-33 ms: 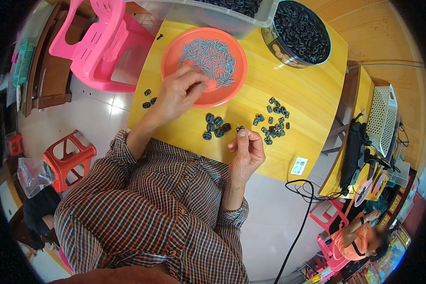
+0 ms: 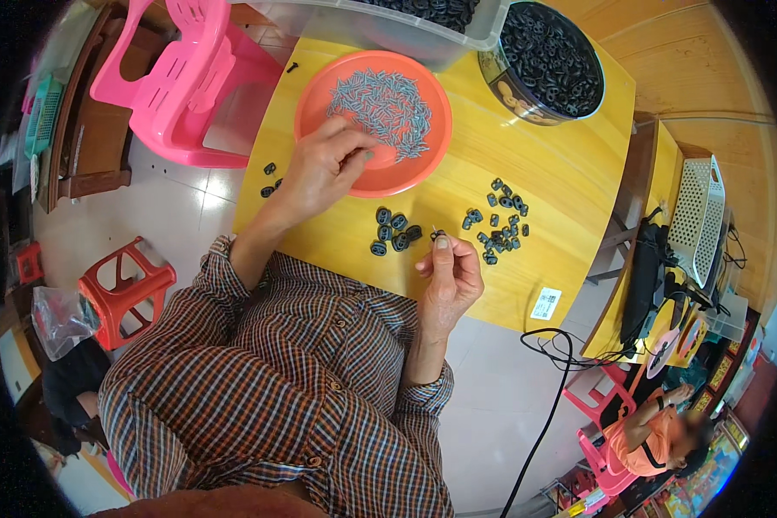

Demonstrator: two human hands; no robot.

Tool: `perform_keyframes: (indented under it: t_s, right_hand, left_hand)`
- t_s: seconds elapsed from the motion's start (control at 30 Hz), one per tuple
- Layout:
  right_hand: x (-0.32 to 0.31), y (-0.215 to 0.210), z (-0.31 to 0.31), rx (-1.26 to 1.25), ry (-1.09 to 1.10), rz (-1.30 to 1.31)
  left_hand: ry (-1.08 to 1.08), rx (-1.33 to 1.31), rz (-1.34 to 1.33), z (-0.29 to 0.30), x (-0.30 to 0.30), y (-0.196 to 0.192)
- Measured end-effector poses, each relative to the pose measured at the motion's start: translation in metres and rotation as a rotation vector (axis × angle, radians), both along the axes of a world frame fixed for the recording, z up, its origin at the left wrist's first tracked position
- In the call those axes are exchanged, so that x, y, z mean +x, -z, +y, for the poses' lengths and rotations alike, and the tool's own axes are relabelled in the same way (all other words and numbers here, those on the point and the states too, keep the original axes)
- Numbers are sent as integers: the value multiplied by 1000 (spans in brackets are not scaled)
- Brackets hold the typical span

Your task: Manually assembling small black plastic components by joining multiple parts together.

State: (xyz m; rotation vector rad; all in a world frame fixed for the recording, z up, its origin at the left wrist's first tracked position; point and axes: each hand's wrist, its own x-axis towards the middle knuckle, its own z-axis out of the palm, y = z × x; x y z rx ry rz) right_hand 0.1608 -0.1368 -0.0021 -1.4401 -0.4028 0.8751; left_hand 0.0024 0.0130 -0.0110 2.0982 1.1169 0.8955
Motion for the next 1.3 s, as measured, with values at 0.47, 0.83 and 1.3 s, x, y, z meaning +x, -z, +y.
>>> perform_keyframes:
  t_s: [0.47,0.83,1.3]
  right_hand:
    - [0,-1,4,-36,9,-47]
    - [3,-1,1,-27,8,-43]
    - [24,4,-23,-73,176,-65]
  left_hand:
    - [106,55,227,2,5,5]
    - [73,57,342,5,14,7]
    - [428,7,92,-36,96,2]
